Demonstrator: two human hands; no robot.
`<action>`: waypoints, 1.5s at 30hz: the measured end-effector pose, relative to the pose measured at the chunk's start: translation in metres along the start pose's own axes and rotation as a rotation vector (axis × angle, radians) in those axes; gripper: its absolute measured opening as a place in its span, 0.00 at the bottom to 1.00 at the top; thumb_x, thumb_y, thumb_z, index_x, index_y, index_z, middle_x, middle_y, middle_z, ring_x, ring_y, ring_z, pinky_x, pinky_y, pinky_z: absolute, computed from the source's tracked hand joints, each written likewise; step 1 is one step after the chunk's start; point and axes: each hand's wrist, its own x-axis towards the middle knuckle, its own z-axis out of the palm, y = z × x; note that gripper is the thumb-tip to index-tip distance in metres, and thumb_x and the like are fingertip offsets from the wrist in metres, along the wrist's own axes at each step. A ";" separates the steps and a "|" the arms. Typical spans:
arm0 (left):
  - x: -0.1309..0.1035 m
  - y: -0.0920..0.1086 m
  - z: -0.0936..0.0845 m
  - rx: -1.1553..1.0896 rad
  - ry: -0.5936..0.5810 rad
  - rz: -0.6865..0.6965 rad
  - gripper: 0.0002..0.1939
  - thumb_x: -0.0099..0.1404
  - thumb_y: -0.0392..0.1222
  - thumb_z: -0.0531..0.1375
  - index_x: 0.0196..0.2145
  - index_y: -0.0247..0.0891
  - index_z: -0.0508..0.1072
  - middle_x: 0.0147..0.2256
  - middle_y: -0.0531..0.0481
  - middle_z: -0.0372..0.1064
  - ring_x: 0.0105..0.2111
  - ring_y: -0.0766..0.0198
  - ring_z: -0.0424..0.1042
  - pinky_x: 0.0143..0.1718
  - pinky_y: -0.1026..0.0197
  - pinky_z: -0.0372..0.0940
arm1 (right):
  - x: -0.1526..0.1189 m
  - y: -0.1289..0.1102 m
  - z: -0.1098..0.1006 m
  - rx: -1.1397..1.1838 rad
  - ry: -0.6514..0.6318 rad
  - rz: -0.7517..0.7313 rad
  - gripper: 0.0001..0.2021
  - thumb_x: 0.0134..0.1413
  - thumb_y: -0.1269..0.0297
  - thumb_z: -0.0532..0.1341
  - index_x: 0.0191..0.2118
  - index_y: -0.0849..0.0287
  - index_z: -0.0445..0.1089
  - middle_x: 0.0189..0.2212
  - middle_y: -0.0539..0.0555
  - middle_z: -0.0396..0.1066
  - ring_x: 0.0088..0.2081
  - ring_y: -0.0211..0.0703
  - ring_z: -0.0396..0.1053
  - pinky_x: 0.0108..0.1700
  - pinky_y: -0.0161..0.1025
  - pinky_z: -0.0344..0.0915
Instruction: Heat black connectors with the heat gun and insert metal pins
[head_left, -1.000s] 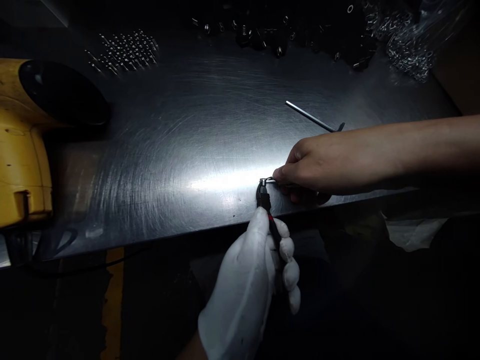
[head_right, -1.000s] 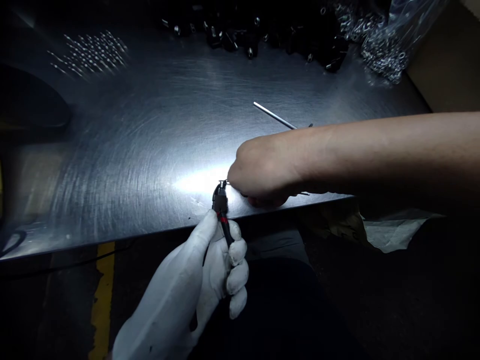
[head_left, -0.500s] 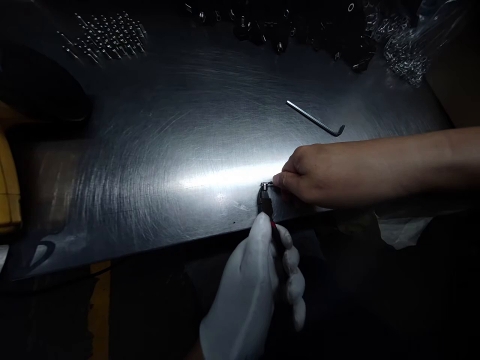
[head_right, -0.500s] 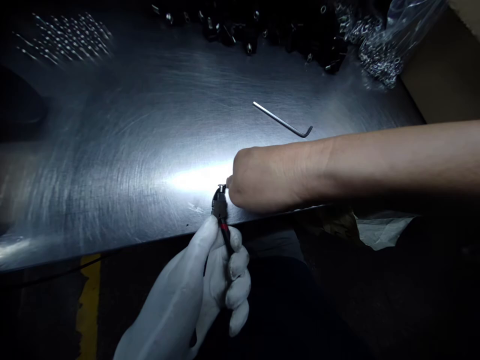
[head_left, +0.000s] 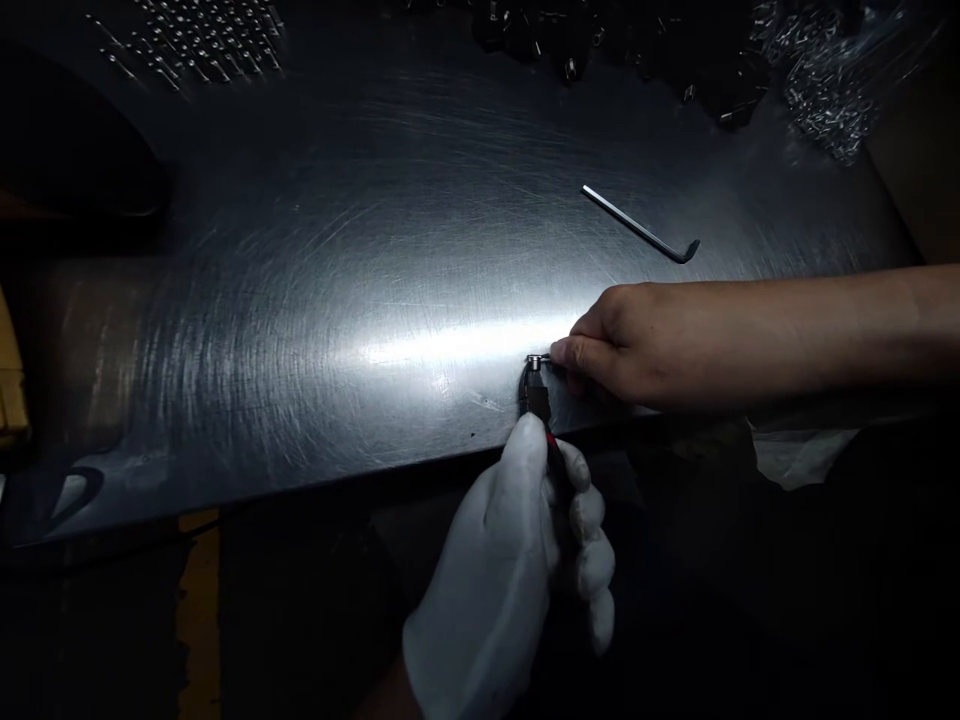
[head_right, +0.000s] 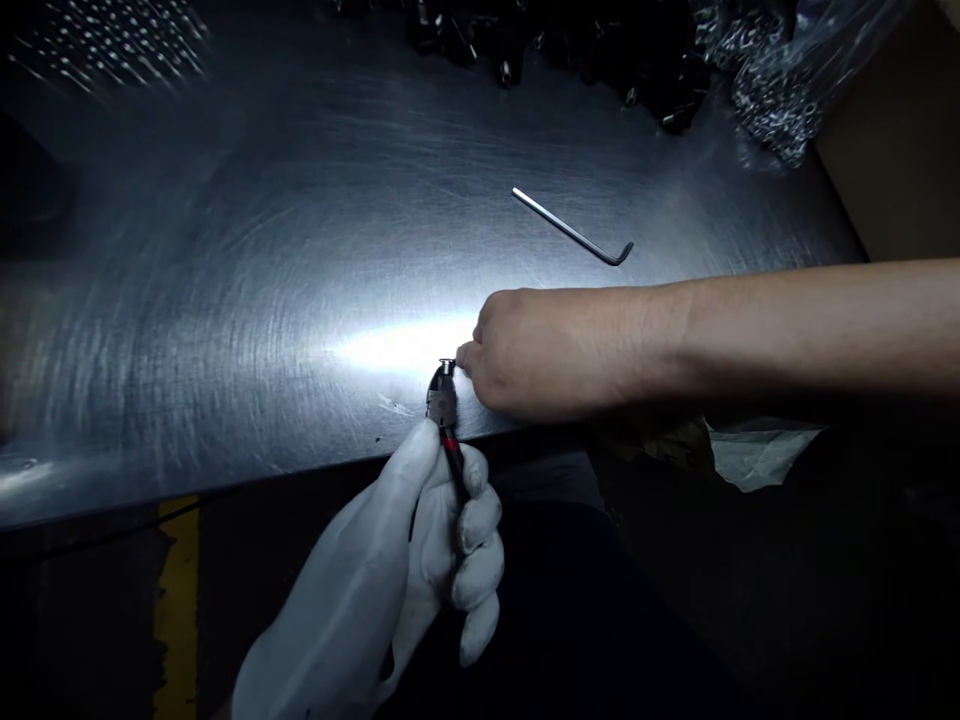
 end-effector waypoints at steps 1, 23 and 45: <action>0.000 0.001 0.001 -0.007 0.008 -0.012 0.19 0.70 0.59 0.51 0.39 0.40 0.68 0.28 0.53 0.62 0.21 0.67 0.61 0.19 0.62 0.64 | -0.001 0.000 0.001 0.010 0.001 -0.009 0.19 0.69 0.56 0.53 0.31 0.57 0.75 0.19 0.52 0.66 0.21 0.39 0.64 0.23 0.37 0.57; 0.004 0.007 -0.005 -0.133 -0.075 -0.048 0.26 0.70 0.66 0.48 0.38 0.39 0.68 0.26 0.53 0.65 0.17 0.67 0.62 0.14 0.62 0.63 | 0.001 0.010 0.013 0.193 0.025 -0.130 0.20 0.71 0.57 0.50 0.32 0.60 0.73 0.20 0.51 0.67 0.19 0.35 0.57 0.23 0.36 0.53; 0.008 0.001 -0.014 -0.250 -0.138 -0.076 0.26 0.71 0.64 0.49 0.39 0.38 0.71 0.25 0.52 0.67 0.17 0.65 0.66 0.13 0.60 0.66 | -0.001 0.001 -0.002 0.133 -0.076 -0.054 0.21 0.70 0.65 0.51 0.25 0.60 0.71 0.20 0.50 0.67 0.20 0.34 0.59 0.26 0.37 0.56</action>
